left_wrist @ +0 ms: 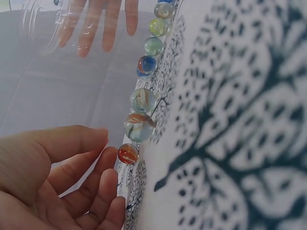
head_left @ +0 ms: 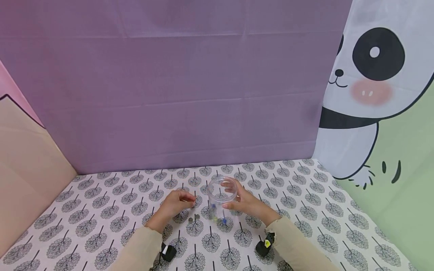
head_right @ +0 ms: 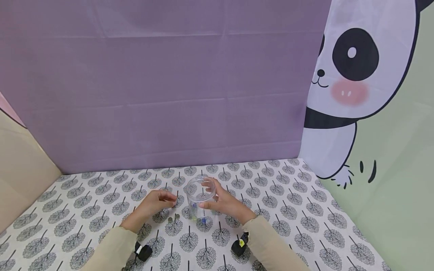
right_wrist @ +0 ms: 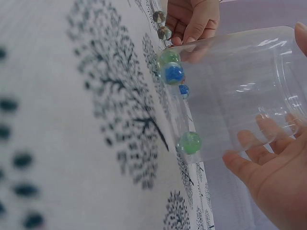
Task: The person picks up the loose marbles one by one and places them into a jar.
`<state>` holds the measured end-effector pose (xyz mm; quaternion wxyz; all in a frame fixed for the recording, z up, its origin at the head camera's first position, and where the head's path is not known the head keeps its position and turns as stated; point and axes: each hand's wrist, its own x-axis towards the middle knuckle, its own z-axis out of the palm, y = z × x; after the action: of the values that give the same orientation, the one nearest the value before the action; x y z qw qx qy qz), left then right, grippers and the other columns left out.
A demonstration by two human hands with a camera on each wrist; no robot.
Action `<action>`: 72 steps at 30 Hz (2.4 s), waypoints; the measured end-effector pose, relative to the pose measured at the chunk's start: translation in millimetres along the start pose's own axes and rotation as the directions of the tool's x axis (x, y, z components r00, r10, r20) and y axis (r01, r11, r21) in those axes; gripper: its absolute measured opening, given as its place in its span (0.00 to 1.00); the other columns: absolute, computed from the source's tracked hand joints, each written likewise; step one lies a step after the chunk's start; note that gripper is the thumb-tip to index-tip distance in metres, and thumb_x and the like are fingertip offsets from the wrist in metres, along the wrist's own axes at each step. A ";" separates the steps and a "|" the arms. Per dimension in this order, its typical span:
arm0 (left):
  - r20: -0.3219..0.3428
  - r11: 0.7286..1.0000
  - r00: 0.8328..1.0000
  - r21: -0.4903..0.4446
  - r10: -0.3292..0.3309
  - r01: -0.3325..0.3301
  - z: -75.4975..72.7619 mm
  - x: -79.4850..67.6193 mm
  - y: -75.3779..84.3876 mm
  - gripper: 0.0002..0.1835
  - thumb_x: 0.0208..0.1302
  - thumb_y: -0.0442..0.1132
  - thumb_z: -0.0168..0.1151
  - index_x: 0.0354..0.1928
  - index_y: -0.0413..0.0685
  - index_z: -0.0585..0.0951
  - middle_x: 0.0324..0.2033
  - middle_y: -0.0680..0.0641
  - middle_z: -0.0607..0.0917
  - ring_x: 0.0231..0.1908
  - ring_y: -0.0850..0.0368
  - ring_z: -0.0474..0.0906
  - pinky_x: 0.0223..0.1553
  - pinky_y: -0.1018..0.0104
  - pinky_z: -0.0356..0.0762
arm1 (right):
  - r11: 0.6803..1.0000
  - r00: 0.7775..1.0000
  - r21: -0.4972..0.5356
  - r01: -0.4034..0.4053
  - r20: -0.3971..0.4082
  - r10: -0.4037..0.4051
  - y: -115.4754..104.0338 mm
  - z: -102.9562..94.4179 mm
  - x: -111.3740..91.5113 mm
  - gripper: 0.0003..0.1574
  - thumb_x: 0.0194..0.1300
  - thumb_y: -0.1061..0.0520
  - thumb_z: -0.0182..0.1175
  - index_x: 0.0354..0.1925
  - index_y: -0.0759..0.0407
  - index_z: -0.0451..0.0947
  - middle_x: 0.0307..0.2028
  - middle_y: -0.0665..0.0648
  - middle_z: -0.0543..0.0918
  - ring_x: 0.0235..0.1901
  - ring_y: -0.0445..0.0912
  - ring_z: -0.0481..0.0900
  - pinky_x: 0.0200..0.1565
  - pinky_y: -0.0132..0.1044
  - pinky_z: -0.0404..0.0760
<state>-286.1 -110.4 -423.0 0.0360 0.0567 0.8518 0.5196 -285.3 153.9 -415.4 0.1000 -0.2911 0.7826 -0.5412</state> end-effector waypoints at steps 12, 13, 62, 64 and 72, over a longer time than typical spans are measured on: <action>0.013 0.999 1.000 0.043 -0.008 0.008 -1.6 -1.6 -2.3 0.08 0.54 0.28 0.66 0.37 0.35 0.83 0.33 0.46 0.83 0.33 0.57 0.77 0.40 0.60 0.77 | 1.000 1.000 -0.007 -0.001 0.001 0.001 1.3 -0.3 -0.2 0.51 0.59 0.45 0.64 0.71 0.44 0.46 0.69 0.52 0.59 0.68 0.52 0.58 0.65 0.51 0.60; 0.012 0.999 1.000 0.047 -0.008 0.007 -1.6 -1.5 -2.3 0.08 0.53 0.27 0.65 0.37 0.35 0.83 0.33 0.46 0.83 0.33 0.57 0.77 0.39 0.61 0.77 | 1.000 1.000 -0.005 -0.002 0.001 0.002 1.1 -0.2 -0.3 0.51 0.59 0.45 0.64 0.71 0.44 0.46 0.69 0.52 0.59 0.68 0.53 0.58 0.65 0.51 0.60; 0.063 0.997 0.998 0.079 -0.028 0.023 -5.3 -2.5 -3.2 0.08 0.54 0.27 0.64 0.38 0.38 0.83 0.33 0.48 0.82 0.34 0.56 0.77 0.42 0.58 0.76 | 1.000 1.000 0.029 0.002 0.008 -0.002 -2.6 -0.8 -0.1 0.51 0.59 0.50 0.64 0.71 0.45 0.46 0.69 0.55 0.59 0.68 0.54 0.56 0.65 0.51 0.59; 0.063 0.997 0.998 0.080 -0.025 0.020 -5.6 -2.3 -3.2 0.08 0.54 0.26 0.63 0.38 0.38 0.83 0.33 0.48 0.82 0.34 0.56 0.77 0.42 0.58 0.76 | 1.000 1.000 0.030 -0.001 0.008 0.000 -2.0 -0.8 0.2 0.51 0.59 0.50 0.64 0.71 0.45 0.46 0.69 0.55 0.59 0.68 0.54 0.56 0.65 0.52 0.58; 0.066 0.993 0.998 0.115 -0.012 0.004 -7.9 -3.8 2.6 0.08 0.56 0.28 0.63 0.39 0.39 0.83 0.33 0.48 0.82 0.34 0.56 0.77 0.39 0.60 0.77 | 1.000 1.000 0.024 -0.002 0.004 0.002 0.2 -0.5 0.9 0.50 0.59 0.48 0.64 0.71 0.44 0.47 0.69 0.54 0.59 0.68 0.55 0.56 0.65 0.51 0.58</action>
<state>-283.2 -116.8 -417.0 0.0632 0.0728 0.8788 0.4673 -286.3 153.8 -415.3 0.1056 -0.2902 0.7760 -0.5499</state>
